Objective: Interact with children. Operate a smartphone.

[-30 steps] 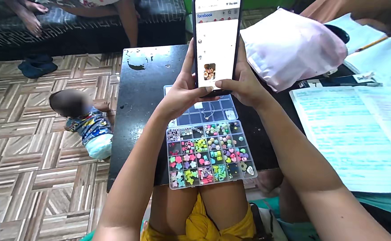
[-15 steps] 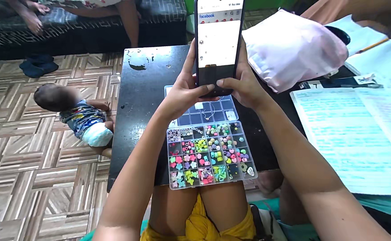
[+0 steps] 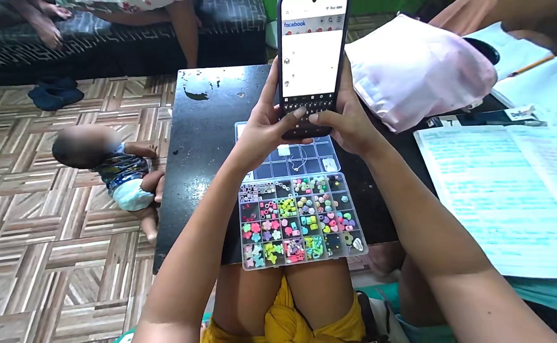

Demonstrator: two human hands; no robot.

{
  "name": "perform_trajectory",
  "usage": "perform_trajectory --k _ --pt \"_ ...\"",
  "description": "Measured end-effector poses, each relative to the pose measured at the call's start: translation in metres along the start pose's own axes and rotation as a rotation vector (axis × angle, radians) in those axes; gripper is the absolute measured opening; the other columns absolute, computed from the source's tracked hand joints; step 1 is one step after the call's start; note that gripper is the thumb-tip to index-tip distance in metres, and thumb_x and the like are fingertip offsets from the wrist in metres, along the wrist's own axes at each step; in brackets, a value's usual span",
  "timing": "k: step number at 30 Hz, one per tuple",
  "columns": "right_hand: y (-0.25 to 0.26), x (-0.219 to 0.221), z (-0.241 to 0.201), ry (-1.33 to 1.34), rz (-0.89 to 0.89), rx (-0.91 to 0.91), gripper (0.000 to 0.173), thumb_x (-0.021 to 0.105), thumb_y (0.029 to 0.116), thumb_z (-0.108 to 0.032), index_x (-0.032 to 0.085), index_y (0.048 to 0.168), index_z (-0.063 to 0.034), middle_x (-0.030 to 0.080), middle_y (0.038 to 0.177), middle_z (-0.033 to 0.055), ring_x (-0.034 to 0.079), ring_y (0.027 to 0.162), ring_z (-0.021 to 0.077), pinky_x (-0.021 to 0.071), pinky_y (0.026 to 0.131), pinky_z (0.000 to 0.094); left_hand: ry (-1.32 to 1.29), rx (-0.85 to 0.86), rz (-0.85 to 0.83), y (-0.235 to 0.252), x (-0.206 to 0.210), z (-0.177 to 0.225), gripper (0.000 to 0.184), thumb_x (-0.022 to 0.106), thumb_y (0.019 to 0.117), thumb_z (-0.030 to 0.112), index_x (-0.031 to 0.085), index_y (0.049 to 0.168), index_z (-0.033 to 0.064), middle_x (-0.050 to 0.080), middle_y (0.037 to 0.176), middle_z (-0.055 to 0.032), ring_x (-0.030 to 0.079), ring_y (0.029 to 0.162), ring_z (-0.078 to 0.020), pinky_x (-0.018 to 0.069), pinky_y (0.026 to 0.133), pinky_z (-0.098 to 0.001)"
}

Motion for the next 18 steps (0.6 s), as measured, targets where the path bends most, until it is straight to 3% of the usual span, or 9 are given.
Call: perform_trajectory --k 6,10,15,18 --pt "0.001 -0.008 0.003 -0.026 0.124 -0.035 0.098 0.064 0.0886 0.000 -0.003 0.159 -0.0098 0.052 0.139 0.0057 0.063 0.119 0.0116 0.0579 0.098 0.0306 -0.073 -0.007 -0.059 0.000 0.006 -0.002 0.085 0.043 0.1032 -0.007 -0.004 0.162 0.0333 0.058 0.137 -0.0108 0.069 0.112 -0.0287 0.0616 0.090 -0.0520" --pt "0.001 -0.011 0.006 -0.037 0.181 -0.037 0.096 0.069 0.0912 -0.002 0.002 0.159 -0.0075 0.054 0.137 0.0076 0.064 0.118 0.0126 0.0582 0.098 0.0311 -0.048 -0.010 -0.065 -0.001 0.006 -0.002 0.087 0.045 0.1019 -0.008 -0.004 0.162 0.0322 0.059 0.135 -0.0109 0.070 0.110 -0.0283 0.0620 0.089 -0.0511" --pt "-0.001 0.001 -0.001 0.233 -0.096 0.090 0.072 0.036 0.1004 0.002 0.000 0.158 -0.0236 0.055 0.135 0.0048 0.066 0.116 0.0182 0.0587 0.097 0.0390 -0.122 -0.025 -0.084 -0.001 0.003 0.002 0.086 0.042 0.1027 -0.007 -0.004 0.161 0.0358 0.057 0.137 -0.0139 0.069 0.112 -0.0332 0.0617 0.088 -0.0548" --pt "-0.004 0.003 -0.007 0.238 -0.155 0.092 0.073 0.036 0.1014 0.002 -0.001 0.158 -0.0243 0.055 0.136 0.0033 0.065 0.119 0.0176 0.0574 0.100 0.0388 -0.142 -0.014 -0.115 -0.002 0.005 0.005 0.087 0.044 0.1014 -0.007 -0.003 0.160 0.0351 0.058 0.136 -0.0124 0.070 0.111 -0.0330 0.0617 0.088 -0.0544"
Point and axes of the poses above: each hand's wrist, its own y-axis towards the middle knuckle, its own x-axis out of the palm, z = x × y, the point moved 10 cm from there along y, towards the middle knuckle
